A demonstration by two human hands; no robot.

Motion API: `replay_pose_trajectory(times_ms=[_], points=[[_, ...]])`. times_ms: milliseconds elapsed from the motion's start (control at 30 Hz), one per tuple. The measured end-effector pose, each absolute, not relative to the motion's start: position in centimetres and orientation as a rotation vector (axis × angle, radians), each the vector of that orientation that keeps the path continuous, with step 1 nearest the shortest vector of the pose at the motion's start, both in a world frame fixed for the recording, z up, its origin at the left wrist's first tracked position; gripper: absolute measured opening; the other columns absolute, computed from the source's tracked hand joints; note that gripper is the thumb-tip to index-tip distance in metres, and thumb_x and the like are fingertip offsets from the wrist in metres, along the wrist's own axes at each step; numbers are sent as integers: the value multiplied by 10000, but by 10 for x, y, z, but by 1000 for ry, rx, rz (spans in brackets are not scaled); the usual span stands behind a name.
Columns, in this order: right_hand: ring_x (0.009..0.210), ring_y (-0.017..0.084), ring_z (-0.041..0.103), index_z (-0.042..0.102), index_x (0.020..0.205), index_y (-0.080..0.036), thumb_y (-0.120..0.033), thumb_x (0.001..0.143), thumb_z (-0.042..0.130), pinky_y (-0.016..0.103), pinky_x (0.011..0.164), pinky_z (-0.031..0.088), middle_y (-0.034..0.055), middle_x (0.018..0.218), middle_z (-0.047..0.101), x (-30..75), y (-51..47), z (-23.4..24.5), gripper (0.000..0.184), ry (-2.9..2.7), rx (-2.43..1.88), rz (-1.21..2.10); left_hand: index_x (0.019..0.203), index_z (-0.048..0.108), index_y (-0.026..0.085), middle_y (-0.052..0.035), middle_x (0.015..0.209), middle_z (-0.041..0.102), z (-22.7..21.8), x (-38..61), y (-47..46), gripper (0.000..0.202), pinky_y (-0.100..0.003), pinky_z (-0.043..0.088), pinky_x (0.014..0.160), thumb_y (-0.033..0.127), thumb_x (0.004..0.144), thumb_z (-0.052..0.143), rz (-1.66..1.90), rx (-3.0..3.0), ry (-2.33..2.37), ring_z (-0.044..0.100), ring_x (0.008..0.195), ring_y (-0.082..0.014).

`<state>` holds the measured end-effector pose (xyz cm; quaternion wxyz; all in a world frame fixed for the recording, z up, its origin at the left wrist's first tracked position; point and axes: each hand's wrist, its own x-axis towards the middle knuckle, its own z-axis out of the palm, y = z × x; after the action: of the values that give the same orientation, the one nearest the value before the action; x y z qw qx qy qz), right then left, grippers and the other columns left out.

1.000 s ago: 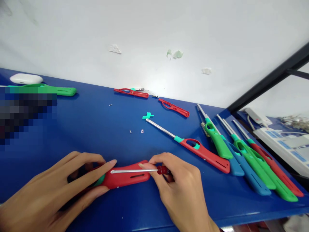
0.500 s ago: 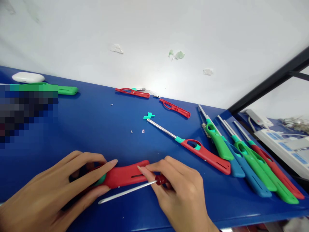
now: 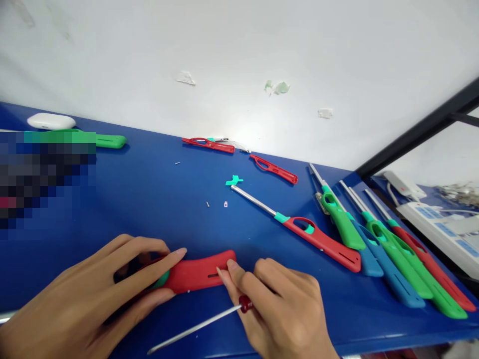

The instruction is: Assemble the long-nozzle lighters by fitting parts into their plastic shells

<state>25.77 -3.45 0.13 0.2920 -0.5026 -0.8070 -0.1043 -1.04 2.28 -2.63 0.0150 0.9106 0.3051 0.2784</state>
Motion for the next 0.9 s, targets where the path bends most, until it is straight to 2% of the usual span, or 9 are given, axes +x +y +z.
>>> replay_pose_trajectory(times_ms=[167,400,467,600,800,900], points=[[446,87,508,796,852,-158,-159,1022,686,241,465,476,-31,593,596,257,-33,4,203,-2127,-1342,-140,1466,600,229,-76,1295,658,-32,-12,21,333,-429,542,998,272,1172,449,828,2816,1007,598,1181,-268],[432,107,580,783,807,-179,-184,1045,646,252,475,516,-20,593,663,257,-31,6,275,-2134,-1374,-74,1478,614,248,-49,1281,691,-32,-16,22,356,-435,517,1119,233,1162,450,732,2898,944,616,1227,-245],[429,117,610,794,815,-177,-196,1054,629,257,469,524,2,625,720,257,-30,6,290,-2129,-1377,-60,1489,606,247,-59,1284,686,-33,-16,22,359,-442,534,1094,250,1164,452,748,2869,962,618,1219,-254],[424,122,642,802,791,-173,-224,1086,576,251,442,525,50,722,808,256,-29,8,375,-2127,-1387,-37,1459,627,250,-76,1277,682,-32,-13,21,337,-417,590,936,309,1168,469,813,2819,1017,636,1158,-272],[429,113,634,824,876,-188,-237,1077,620,240,454,547,8,675,771,260,-31,5,290,-2151,-1355,-46,1331,694,199,-81,1131,746,-17,-8,24,300,-414,639,771,293,1165,463,953,2882,991,718,967,-270],[436,124,653,824,859,-183,-241,1087,599,246,444,540,42,727,806,262,-31,5,326,-2140,-1351,-32,1322,708,187,-94,1106,766,-13,-6,25,330,-444,668,739,307,1168,443,908,2894,1004,747,930,-286]])
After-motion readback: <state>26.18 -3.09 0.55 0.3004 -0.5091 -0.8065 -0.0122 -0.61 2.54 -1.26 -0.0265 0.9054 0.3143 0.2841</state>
